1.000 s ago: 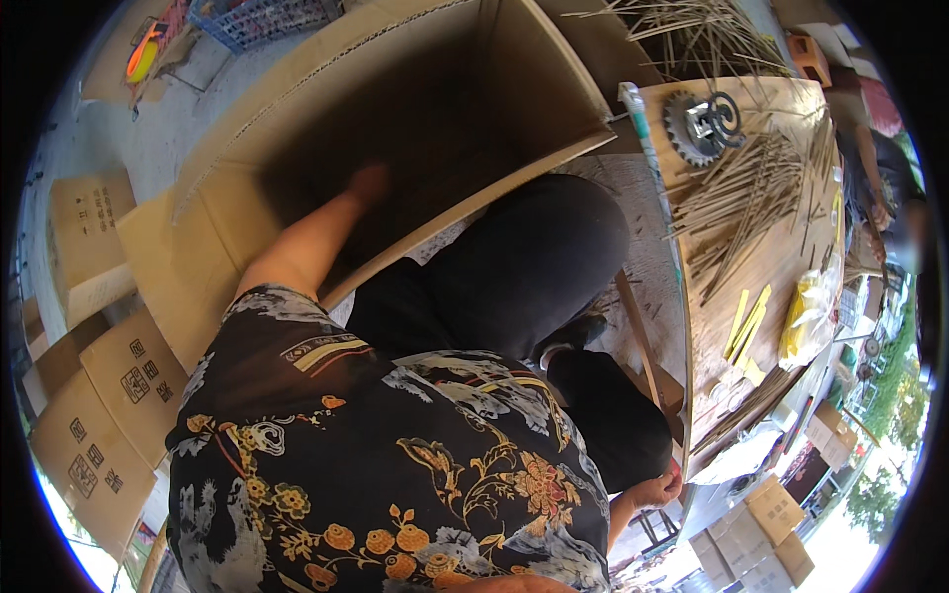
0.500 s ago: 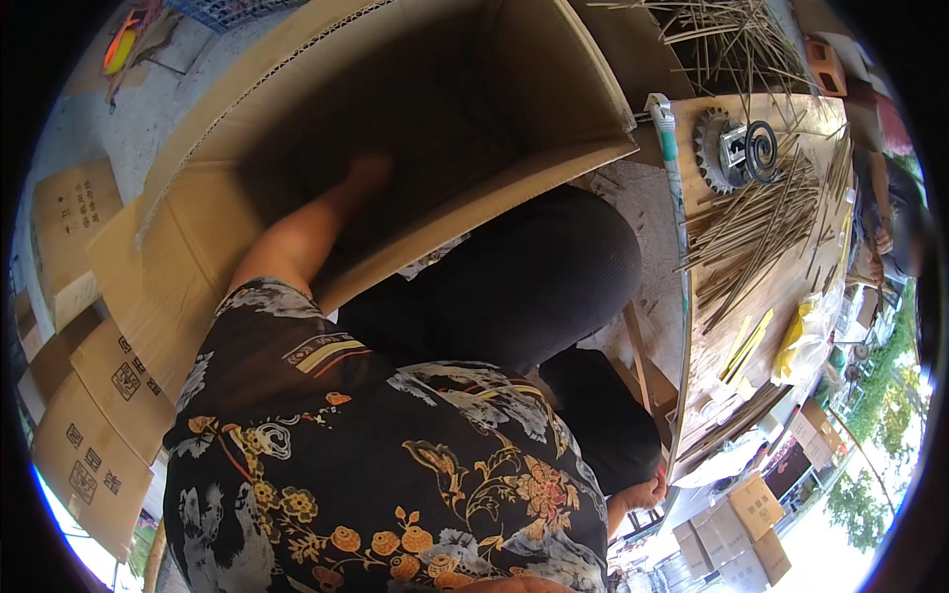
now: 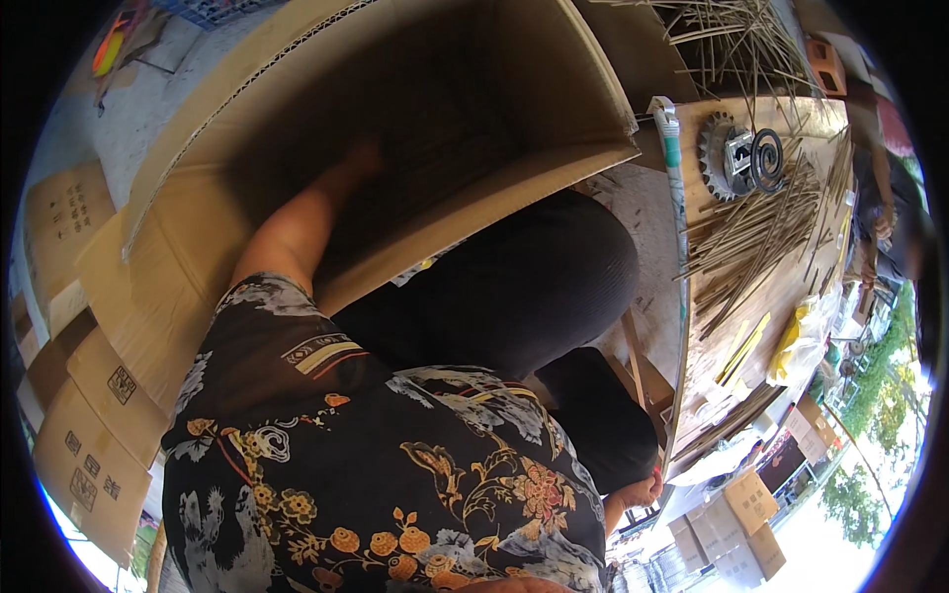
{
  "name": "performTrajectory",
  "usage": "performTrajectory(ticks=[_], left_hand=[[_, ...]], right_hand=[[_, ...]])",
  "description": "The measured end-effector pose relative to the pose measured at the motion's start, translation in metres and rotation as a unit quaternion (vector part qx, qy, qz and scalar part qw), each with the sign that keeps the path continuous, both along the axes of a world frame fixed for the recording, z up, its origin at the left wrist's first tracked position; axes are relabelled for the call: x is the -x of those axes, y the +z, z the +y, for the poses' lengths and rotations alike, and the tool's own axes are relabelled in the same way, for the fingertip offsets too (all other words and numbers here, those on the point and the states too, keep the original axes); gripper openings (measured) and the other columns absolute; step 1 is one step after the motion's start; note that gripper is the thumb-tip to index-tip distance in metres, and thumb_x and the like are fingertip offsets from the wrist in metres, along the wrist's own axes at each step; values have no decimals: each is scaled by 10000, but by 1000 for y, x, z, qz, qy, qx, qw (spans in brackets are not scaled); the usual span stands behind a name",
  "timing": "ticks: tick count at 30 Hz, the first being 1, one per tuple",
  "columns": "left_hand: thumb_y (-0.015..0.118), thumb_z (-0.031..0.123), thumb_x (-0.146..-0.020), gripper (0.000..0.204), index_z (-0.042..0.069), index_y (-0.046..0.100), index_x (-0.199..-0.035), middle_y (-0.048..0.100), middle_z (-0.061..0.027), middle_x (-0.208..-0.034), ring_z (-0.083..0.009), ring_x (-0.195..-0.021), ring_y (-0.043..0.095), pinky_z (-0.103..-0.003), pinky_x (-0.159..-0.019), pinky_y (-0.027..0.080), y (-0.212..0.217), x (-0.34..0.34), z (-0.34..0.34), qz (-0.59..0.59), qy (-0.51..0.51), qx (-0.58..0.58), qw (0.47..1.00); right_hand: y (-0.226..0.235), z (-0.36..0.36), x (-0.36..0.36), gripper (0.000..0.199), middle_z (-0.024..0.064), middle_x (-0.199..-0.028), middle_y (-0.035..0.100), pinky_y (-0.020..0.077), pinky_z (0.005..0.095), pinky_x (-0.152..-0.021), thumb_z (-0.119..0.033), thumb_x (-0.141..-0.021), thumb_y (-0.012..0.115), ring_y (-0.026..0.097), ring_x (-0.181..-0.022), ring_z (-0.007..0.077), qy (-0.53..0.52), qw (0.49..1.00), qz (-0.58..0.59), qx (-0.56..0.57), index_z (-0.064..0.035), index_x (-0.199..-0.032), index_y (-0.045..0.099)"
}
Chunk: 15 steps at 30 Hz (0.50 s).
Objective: The person gathers thin sticks from a cardboard box, aligns them into a bundle, and secures the bundle with yellow tape. The person repeats this process to create multiple taped bundles.
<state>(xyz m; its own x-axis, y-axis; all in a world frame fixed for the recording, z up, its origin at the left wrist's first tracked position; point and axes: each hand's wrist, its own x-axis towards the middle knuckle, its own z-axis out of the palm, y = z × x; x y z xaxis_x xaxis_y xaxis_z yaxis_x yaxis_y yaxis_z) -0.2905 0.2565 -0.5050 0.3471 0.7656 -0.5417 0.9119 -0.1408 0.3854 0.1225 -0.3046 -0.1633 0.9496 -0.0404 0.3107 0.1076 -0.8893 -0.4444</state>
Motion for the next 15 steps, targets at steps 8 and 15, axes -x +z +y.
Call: performTrajectory(ticks=[8, 15], left_hand=[[605, 237, -667, 420, 28, 585, -1031, 572, -216, -1038, -343, -972, 552, -424, -861, 437, 10, -7, 12, 44, -29, 25, 998], [618, 246, -649, 429, 27, 593, -1017, 584, -208, -1017, -339, -935, 570, -417, -826, 459, -26, 3, 15, -13, -25, 13, 1000]], right_hand=[[-2, 3, 0, 214, 106, -782, 612, 416, 299, -772, -68, -720, 456, 547, -727, 213, 22, 1000, -12, -8, 42, -814, 613], [-15, -51, -31, 179, 95, -858, 650, 477, 288, -732, -7, -735, 518, 607, -767, 191, 146, 983, -10, 115, 6, -859, 647]])
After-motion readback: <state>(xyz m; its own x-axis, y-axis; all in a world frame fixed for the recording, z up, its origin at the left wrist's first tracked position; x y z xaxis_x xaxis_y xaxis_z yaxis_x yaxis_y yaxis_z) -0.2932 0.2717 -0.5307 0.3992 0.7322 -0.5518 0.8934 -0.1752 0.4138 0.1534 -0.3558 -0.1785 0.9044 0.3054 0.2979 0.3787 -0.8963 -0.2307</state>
